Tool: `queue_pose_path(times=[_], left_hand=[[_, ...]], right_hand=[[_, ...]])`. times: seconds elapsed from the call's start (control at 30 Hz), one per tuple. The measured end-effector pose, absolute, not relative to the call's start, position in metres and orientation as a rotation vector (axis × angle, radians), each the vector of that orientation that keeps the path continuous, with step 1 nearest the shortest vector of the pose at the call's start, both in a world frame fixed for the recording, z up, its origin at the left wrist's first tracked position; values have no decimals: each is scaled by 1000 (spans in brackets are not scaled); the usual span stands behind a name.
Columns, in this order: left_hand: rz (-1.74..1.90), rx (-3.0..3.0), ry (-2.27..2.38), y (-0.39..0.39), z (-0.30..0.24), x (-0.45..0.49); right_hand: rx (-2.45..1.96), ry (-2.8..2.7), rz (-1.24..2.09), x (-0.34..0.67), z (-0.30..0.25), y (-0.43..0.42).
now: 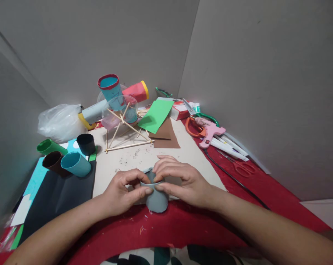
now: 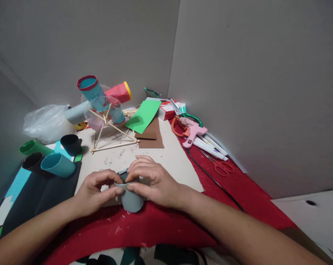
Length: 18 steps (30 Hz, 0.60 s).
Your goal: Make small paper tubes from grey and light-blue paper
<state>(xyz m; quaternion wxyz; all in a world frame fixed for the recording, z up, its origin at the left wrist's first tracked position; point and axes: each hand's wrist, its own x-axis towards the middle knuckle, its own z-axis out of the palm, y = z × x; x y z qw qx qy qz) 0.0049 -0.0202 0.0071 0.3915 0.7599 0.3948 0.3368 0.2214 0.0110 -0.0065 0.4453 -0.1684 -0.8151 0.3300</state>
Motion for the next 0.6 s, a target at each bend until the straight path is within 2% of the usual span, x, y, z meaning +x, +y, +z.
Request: queue_pose_path(times=[0.6], left_hand=[[836,2057,960,-18,10,5]], right_hand=[[-417,-2119,589,224,-7,11]])
